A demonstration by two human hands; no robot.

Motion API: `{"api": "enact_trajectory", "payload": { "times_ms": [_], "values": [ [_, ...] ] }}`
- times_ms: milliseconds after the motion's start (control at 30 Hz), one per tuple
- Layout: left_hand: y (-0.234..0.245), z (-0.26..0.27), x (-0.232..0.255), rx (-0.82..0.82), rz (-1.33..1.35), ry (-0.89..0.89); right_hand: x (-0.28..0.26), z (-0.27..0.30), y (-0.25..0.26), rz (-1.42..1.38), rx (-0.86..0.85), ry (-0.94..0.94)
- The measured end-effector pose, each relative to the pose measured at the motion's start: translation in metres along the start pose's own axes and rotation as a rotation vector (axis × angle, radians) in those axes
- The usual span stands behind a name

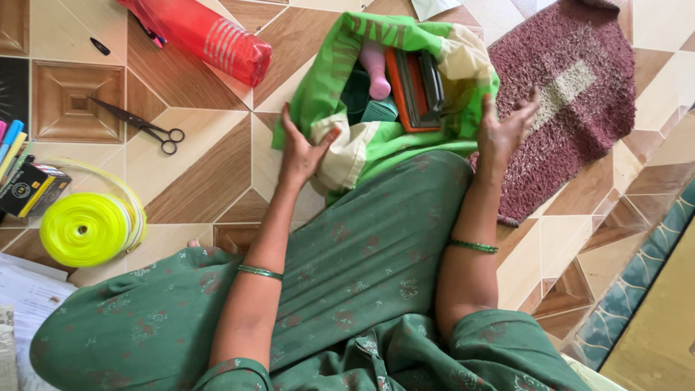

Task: The person sits on the floor and packs various items into a green reusable bag. They place a small plastic bag containing bottles and a pen, a plastic lid, a small box, a roll of tape, a plastic cup, and a red bottle into the bag.

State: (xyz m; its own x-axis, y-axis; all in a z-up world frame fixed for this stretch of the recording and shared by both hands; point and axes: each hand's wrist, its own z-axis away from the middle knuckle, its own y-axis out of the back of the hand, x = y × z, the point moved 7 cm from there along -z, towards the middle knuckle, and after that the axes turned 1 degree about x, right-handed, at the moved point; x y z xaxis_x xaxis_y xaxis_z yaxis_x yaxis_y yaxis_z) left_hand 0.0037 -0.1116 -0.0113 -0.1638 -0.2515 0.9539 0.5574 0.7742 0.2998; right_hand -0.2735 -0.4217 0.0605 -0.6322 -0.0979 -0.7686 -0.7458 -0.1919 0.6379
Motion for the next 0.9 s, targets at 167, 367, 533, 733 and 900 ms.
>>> {"api": "enact_trajectory", "payload": {
  "times_ms": [167, 367, 533, 733, 900],
  "values": [
    [-0.056, 0.002, -0.033, -0.181, 0.058, -0.067, 0.024, -0.014, -0.068, -0.091, -0.515, -0.029],
    [-0.056, -0.004, -0.024, -0.119, 0.111, -0.114, 0.0, -0.023, -0.096, -0.053, -0.738, -0.063],
    [-0.014, -0.02, -0.006, 0.048, 0.336, -0.244, -0.041, -0.033, -0.158, -0.22, -0.873, 0.0],
    [0.013, -0.012, 0.003, 0.081, 0.09, -0.343, -0.08, -0.04, -0.192, 0.204, -0.425, 0.595],
    [0.031, -0.001, 0.038, 0.248, -0.327, -0.087, -0.076, -0.053, -0.089, 0.211, -0.025, 0.359]
  ]
}}
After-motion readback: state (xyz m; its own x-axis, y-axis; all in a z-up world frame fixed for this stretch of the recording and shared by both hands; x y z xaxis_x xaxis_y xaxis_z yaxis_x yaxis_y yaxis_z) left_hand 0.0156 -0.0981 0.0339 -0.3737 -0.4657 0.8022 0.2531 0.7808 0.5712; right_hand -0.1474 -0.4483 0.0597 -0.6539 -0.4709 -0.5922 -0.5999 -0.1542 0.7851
